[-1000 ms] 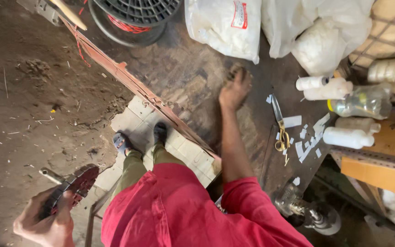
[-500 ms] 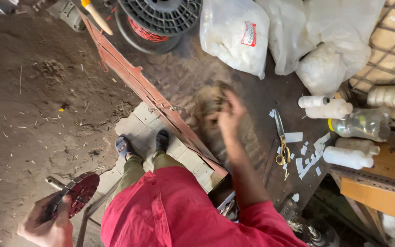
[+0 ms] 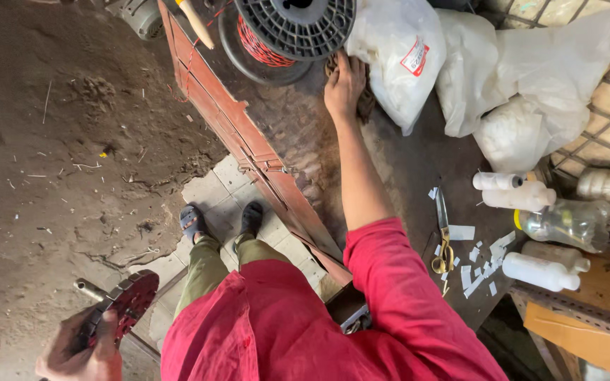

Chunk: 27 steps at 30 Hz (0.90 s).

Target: The person uses a metal rod to press a small metal ring into a circular motor component on a workbench. Then the person places small white paper pieces into the slots of the same component. The person moves the finished component to a nearby metal tray.

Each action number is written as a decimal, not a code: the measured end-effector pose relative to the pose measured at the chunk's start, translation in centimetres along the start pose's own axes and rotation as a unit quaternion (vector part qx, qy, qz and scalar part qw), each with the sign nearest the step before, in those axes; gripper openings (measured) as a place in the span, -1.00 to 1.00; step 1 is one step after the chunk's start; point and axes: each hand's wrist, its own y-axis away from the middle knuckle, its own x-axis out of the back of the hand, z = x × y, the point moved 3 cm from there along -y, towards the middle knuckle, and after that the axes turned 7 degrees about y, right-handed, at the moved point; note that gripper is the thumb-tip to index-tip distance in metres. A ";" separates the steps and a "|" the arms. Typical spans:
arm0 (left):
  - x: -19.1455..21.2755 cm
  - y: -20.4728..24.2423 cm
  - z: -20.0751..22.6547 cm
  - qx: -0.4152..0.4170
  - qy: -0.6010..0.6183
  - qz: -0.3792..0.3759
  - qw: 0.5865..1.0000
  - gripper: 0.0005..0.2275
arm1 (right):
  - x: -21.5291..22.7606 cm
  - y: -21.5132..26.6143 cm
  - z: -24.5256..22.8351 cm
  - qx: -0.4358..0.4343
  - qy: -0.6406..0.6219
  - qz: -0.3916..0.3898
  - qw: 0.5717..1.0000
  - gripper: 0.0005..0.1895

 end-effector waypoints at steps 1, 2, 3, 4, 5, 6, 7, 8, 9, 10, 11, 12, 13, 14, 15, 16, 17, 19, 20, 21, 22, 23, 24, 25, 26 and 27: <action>-0.1 0.5 -0.6 0.016 0.000 0.004 1.000 -0.86 | 0.0 -1.1 -0.9 0.022 0.002 0.027 0.999 -0.50; 0.1 1.0 -1.0 0.035 -0.001 0.006 0.999 -0.86 | 0.7 -1.1 -2.1 0.042 0.005 0.052 0.998 -0.51; 0.2 1.5 -1.2 0.014 -0.008 0.001 1.000 -0.85 | 1.3 0.4 -3.8 0.047 -0.004 0.054 0.997 -0.51; -0.2 1.4 -1.4 -0.014 -0.010 -0.001 1.000 -0.85 | 1.8 1.8 -6.0 0.055 -0.017 0.064 0.996 -0.50; -0.6 1.2 -1.5 -0.041 -0.012 -0.003 0.999 -0.84 | 2.3 4.3 -8.3 0.041 -0.031 0.065 0.997 -0.45; -1.0 1.0 -1.8 -0.031 0.000 0.004 0.999 -0.84 | 3.0 7.5 -10.3 0.027 -0.042 0.065 0.997 -0.41; -1.4 0.7 -2.0 -0.022 0.013 0.011 1.000 -0.85 | 3.2 10.1 -12.3 0.068 -0.126 0.039 0.989 -0.43; -1.4 0.8 -2.2 -0.009 0.020 0.012 1.000 -0.85 | 3.5 13.0 -13.8 0.112 -0.174 -0.010 0.978 -0.45; -1.5 1.0 -2.3 -0.016 0.018 0.008 1.000 -0.85 | 3.9 14.5 -14.2 0.154 -0.220 -0.059 0.961 -0.47; -1.8 0.6 -2.2 -0.028 0.019 0.008 0.999 -0.85 | 4.2 14.2 -14.1 0.147 -0.241 -0.035 0.959 -0.48; -2.1 0.2 -2.0 -0.041 0.020 0.009 0.999 -0.86 | 4.5 13.3 -13.7 0.139 -0.262 -0.012 0.955 -0.49; -2.3 0.1 -1.8 -0.051 0.029 0.011 0.998 -0.85 | 4.9 11.7 -13.1 0.134 -0.284 0.008 0.949 -0.50; -2.4 0.1 -1.5 -0.062 0.037 0.014 0.997 -0.85 | 4.9 8.8 -11.1 0.002 -0.342 -0.007 0.939 -0.52; -2.4 0.1 -1.3 -0.074 0.045 0.020 0.996 -0.84 | 4.6 6.4 -9.9 -0.128 -0.396 -0.024 0.909 -0.53; -2.4 0.1 -1.0 -0.079 0.047 0.023 0.996 -0.85 | 4.7 5.2 -10.5 -0.085 -0.303 -0.008 0.949 -0.53; -2.4 0.0 -0.7 -0.083 0.048 0.023 0.995 -0.85 | 4.9 4.5 -11.4 -0.044 -0.204 0.008 0.978 -0.48; -2.4 0.0 -0.3 -0.087 0.048 0.023 0.995 -0.85 | 5.0 4.2 -12.5 -0.003 -0.103 0.025 0.994 -0.40; -2.8 -0.2 0.2 -0.082 0.038 0.019 0.996 -0.85 | 4.5 6.6 -16.6 -0.020 -0.025 0.064 0.997 -0.34; -2.8 0.0 0.5 -0.078 0.029 0.011 0.996 -0.84 | 4.1 8.3 -19.0 0.056 -0.078 0.043 0.994 -0.35; -3.1 0.3 0.7 -0.080 0.017 0.013 0.997 -0.84 | 3.9 9.4 -20.9 0.132 -0.130 0.023 0.982 -0.35; -3.3 -0.1 1.0 -0.088 0.005 0.010 0.996 -0.83 | 3.8 9.8 -22.0 0.165 -0.167 0.029 0.972 -0.39; -3.2 -0.4 1.3 -0.095 -0.007 0.007 0.995 -0.83 | 4.0 10.2 -22.8 0.198 -0.203 0.035 0.958 -0.42; -3.4 -0.5 1.3 -0.085 -0.011 0.002 0.996 -0.83 | 4.2 10.0 -23.0 0.238 -0.239 0.040 0.941 -0.45; -3.3 -0.6 1.2 -0.075 -0.014 -0.003 0.997 -0.83 | 4.3 9.4 -22.4 0.180 -0.177 0.051 0.966 -0.46; -3.1 -0.4 0.9 -0.062 -0.018 -0.002 0.998 -0.83 | 4.4 8.5 -21.8 0.124 -0.119 0.057 0.984 -0.48; -2.9 -0.3 0.5 -0.058 -0.008 0.004 0.998 -0.83 | 4.3 7.8 -21.6 0.067 -0.060 0.061 0.994 -0.48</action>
